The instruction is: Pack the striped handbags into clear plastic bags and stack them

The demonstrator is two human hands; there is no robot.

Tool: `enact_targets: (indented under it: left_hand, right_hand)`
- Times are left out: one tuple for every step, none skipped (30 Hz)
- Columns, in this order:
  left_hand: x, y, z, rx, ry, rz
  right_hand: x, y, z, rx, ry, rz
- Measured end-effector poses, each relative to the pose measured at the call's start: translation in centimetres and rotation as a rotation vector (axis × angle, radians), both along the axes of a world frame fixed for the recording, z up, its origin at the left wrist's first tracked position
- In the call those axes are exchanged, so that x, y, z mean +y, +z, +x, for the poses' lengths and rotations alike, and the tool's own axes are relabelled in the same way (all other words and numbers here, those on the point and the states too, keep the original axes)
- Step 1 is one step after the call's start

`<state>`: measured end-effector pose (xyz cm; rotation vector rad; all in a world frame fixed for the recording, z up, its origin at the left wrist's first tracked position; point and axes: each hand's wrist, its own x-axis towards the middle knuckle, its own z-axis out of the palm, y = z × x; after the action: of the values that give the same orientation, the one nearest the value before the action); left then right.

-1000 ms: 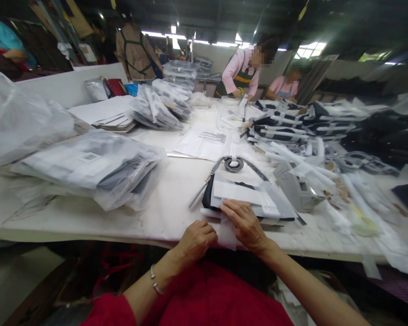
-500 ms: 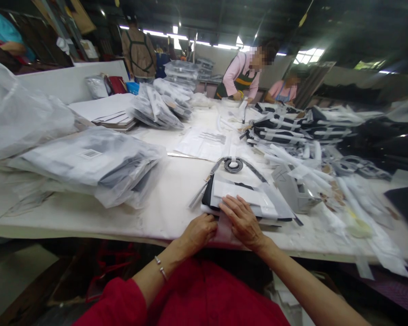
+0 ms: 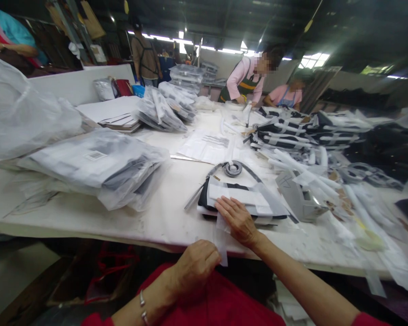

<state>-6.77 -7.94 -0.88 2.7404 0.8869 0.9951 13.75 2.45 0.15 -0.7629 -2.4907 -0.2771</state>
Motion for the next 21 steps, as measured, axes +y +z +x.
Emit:
enact_targets:
  left_hand:
    - [-0.4, 0.2, 0.0, 0.006, -0.009, 0.014]
    - [-0.8, 0.5, 0.0, 0.016, -0.022, 0.032]
    - [-1.0, 0.8, 0.1, 0.024, -0.037, 0.052]
    - [-1.2, 1.1, 0.2, 0.028, -0.049, 0.069]
    - [-1.1, 1.5, 0.2, 0.025, -0.054, 0.081]
    - [-0.9, 1.9, 0.2, 0.012, -0.053, 0.088]
    - [-0.5, 2.5, 0.2, -0.007, -0.041, 0.095]
    - [0.1, 3.1, 0.1, -0.032, -0.020, 0.103]
    - [0.8, 3.8, 0.0, -0.061, 0.013, 0.112]
    - [1.7, 4.4, -0.1, -0.092, 0.054, 0.120]
    - [2.7, 5.1, -0.2, -0.123, 0.099, 0.129]
    - [3.6, 5.6, -0.2, -0.145, 0.141, 0.133]
    - [4.5, 6.1, -0.2, -0.155, 0.175, 0.127]
    - [5.3, 6.5, -0.1, -0.155, 0.194, 0.115]
    - [5.9, 6.9, 0.1, -0.148, 0.200, 0.098]
    - [6.4, 7.1, 0.3, -0.137, 0.191, 0.074]
    - [6.7, 7.3, 0.5, -0.132, 0.171, 0.045]
    - [6.8, 7.4, 0.8, -0.132, 0.137, 0.008]
    - [6.9, 7.4, 1.0, -0.151, 0.097, -0.043]
    - [7.0, 7.4, 1.1, -0.193, 0.066, -0.118]
    - [7.1, 7.4, 1.1, -0.251, 0.043, -0.217]
  right_hand:
    - [-0.1, -0.1, -0.2, -0.003, 0.019, -0.002]
    - [-0.3, -0.2, -0.5, -0.001, 0.035, -0.006]
    - [-0.5, -0.3, -0.7, 0.008, 0.048, -0.013]
    - [-0.7, -0.4, -1.0, 0.027, 0.057, -0.021]
    - [-0.9, -0.5, -1.2, 0.057, 0.060, -0.034]
    - [-1.1, -0.5, -1.3, 0.092, 0.063, -0.054]
    - [-1.3, -0.5, -1.4, 0.131, 0.065, -0.078]
    - [-1.5, -0.5, -1.5, 0.172, 0.063, -0.112]
    - [-1.7, -0.3, -1.4, 0.208, 0.060, -0.160]
    - [-1.8, 0.0, -1.2, 0.229, 0.060, -0.226]
    - [-1.9, 0.4, -0.8, 0.231, 0.070, -0.304]
    - [-1.9, 0.8, -0.5, 0.214, 0.094, -0.388]
    - [-2.0, 1.3, -0.1, 0.186, 0.128, -0.468]
    - [-2.0, 1.8, 0.3, 0.150, 0.164, -0.542]
    - [-2.0, 2.3, 0.6, 0.118, 0.189, -0.604]
    - [-2.0, 2.6, 0.7, 0.103, 0.197, -0.653]
    - [-2.0, 2.9, 0.7, 0.112, 0.190, -0.683]
    - [-2.1, 2.9, 0.5, 0.135, 0.172, -0.697]
    - [-2.1, 2.9, 0.2, 0.169, 0.152, -0.693]
    - [-2.2, 2.7, -0.1, 0.205, 0.138, -0.670]
    - [-2.3, 2.5, -0.4, 0.231, 0.133, -0.632]
